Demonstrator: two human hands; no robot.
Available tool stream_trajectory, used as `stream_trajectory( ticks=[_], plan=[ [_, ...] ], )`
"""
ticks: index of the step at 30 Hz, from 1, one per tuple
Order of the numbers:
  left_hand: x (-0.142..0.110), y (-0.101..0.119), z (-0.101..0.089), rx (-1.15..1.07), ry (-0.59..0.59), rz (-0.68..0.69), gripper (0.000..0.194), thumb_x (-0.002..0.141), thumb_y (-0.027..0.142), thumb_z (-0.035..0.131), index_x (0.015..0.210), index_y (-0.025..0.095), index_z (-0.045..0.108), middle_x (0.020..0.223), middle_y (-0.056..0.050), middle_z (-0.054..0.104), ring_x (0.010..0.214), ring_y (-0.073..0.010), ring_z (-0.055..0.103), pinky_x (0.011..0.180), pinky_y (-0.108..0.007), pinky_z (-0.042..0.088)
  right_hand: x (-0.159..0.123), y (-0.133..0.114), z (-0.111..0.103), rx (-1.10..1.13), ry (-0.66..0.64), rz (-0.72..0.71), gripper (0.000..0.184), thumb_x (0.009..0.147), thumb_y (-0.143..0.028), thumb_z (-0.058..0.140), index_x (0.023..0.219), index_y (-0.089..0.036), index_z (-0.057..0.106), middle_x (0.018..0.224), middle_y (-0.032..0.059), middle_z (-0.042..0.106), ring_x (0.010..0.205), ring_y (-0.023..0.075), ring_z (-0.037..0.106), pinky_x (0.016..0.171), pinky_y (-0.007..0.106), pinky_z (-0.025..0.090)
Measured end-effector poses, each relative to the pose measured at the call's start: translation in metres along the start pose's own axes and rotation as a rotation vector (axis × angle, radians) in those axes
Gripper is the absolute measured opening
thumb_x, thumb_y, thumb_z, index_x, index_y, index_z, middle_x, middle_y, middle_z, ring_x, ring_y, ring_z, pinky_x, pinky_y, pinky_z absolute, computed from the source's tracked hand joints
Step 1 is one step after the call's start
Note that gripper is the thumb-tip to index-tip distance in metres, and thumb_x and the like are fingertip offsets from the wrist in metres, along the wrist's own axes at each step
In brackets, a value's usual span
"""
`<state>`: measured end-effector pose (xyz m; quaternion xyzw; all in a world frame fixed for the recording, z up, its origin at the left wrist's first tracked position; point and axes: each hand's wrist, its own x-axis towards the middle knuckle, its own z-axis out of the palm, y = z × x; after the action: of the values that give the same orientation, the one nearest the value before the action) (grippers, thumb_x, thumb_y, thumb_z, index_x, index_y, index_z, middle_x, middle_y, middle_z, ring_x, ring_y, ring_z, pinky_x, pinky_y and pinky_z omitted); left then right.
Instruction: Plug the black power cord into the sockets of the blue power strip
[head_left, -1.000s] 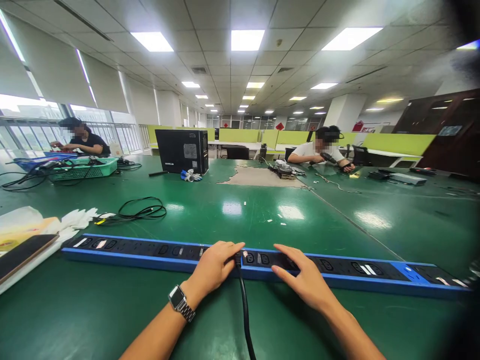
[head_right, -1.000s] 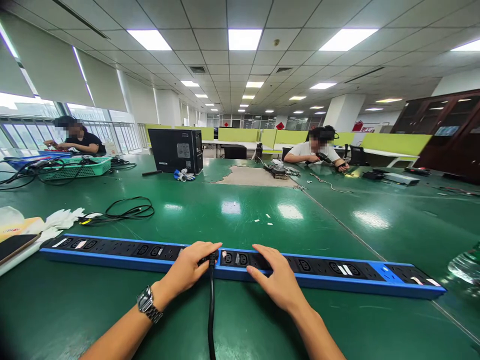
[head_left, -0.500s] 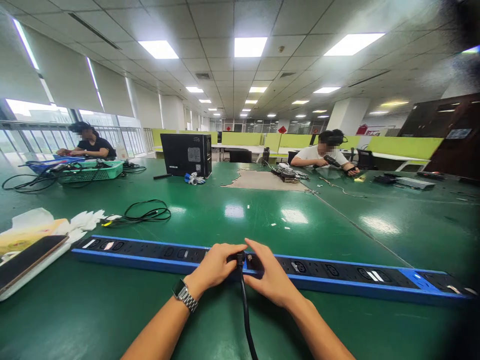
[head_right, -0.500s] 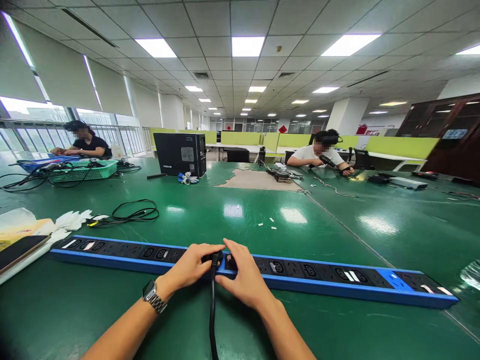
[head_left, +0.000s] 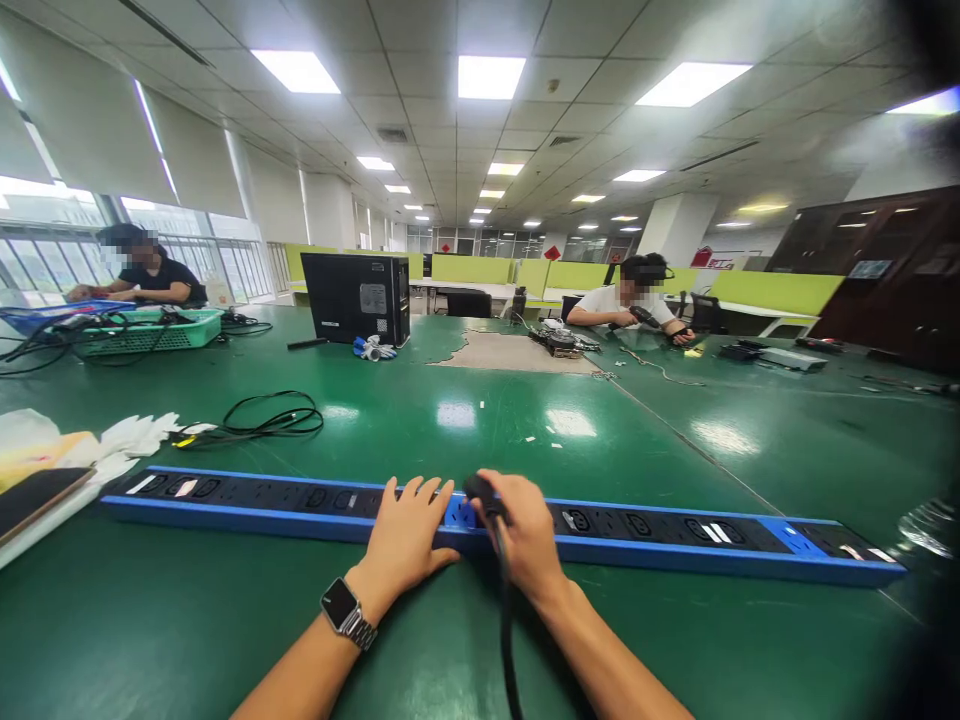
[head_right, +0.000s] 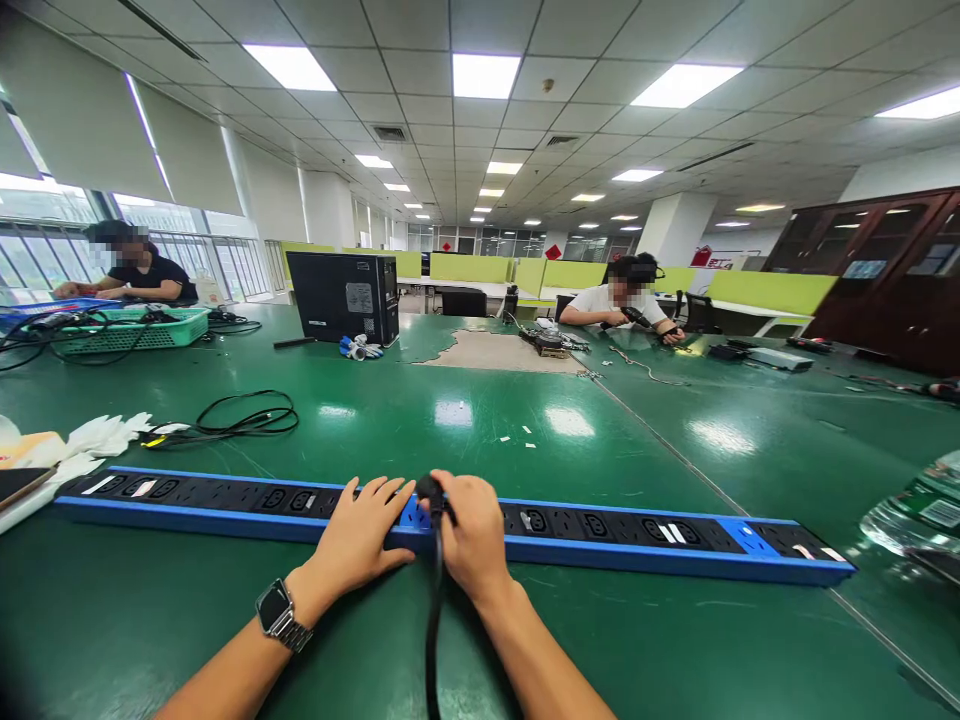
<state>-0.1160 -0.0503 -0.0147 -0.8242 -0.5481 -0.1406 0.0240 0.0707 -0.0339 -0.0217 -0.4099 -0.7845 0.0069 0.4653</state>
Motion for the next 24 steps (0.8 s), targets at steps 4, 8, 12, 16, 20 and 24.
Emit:
stream_trajectory(
  ticks=[4, 8, 12, 16, 20, 24],
  plan=[
    [0.001, 0.001, -0.001, -0.011, -0.002, 0.011, 0.077, 0.073, 0.041, 0.074, 0.140, 0.022, 0.043, 0.141, -0.015, 0.052, 0.129, -0.0377, 0.045, 0.108, -0.066, 0.025, -0.015, 0.035, -0.036, -0.034, 0.110, 0.156, 0.032, 0.091, -0.038, 0.052, 0.118, -0.023, 0.061, 0.105, 0.0103, 0.069, 0.097, 0.0242, 0.063, 0.086, 0.041, 0.050],
    [0.002, 0.004, -0.005, -0.075, -0.014, -0.002, 0.079, 0.071, 0.050, 0.073, 0.139, 0.022, 0.045, 0.142, -0.016, 0.050, 0.131, -0.0392, 0.043, 0.108, -0.068, 0.022, -0.039, 0.067, -0.065, -0.007, -0.013, 0.235, 0.034, 0.089, -0.044, 0.054, 0.113, -0.021, 0.064, 0.100, 0.0095, 0.070, 0.091, 0.0226, 0.066, 0.083, 0.037, 0.053],
    [0.008, 0.016, -0.003, -0.215, 0.046, -0.002, 0.066, 0.078, 0.047, 0.067, 0.136, 0.022, 0.048, 0.141, -0.014, 0.052, 0.130, -0.0326, 0.045, 0.110, -0.061, 0.027, -0.042, 0.068, -0.070, -0.004, -0.079, 0.209, 0.034, 0.089, -0.043, 0.054, 0.113, -0.022, 0.064, 0.099, 0.0090, 0.071, 0.091, 0.0228, 0.066, 0.083, 0.036, 0.053],
    [0.024, 0.048, 0.005, -0.398, 0.156, 0.116, 0.058, 0.081, 0.038, 0.066, 0.134, 0.021, 0.048, 0.135, -0.011, 0.057, 0.124, -0.0267, 0.051, 0.107, -0.049, 0.038, -0.037, 0.063, -0.069, -0.042, -0.156, 0.147, 0.031, 0.090, -0.038, 0.052, 0.115, -0.025, 0.064, 0.102, 0.0079, 0.071, 0.094, 0.0229, 0.065, 0.083, 0.038, 0.053],
    [0.045, 0.089, 0.015, -0.429, 0.160, 0.262, 0.053, 0.083, 0.029, 0.065, 0.133, 0.026, 0.049, 0.129, -0.007, 0.061, 0.118, -0.0248, 0.054, 0.102, -0.045, 0.042, -0.050, 0.071, -0.069, -0.220, -0.199, 0.079, 0.050, 0.085, -0.035, 0.054, 0.134, -0.026, 0.050, 0.121, 0.0096, 0.065, 0.109, 0.0269, 0.060, 0.098, 0.051, 0.044],
    [0.056, 0.106, 0.027, -0.368, 0.142, 0.242, 0.035, 0.087, 0.016, 0.055, 0.120, 0.026, 0.059, 0.112, -0.004, 0.068, 0.105, -0.0226, 0.060, 0.093, -0.041, 0.047, -0.064, 0.079, -0.064, -0.462, -0.156, 0.111, 0.079, 0.076, -0.042, 0.061, 0.145, -0.016, 0.031, 0.134, 0.0175, 0.056, 0.121, 0.0329, 0.053, 0.105, 0.057, 0.034]
  ],
)
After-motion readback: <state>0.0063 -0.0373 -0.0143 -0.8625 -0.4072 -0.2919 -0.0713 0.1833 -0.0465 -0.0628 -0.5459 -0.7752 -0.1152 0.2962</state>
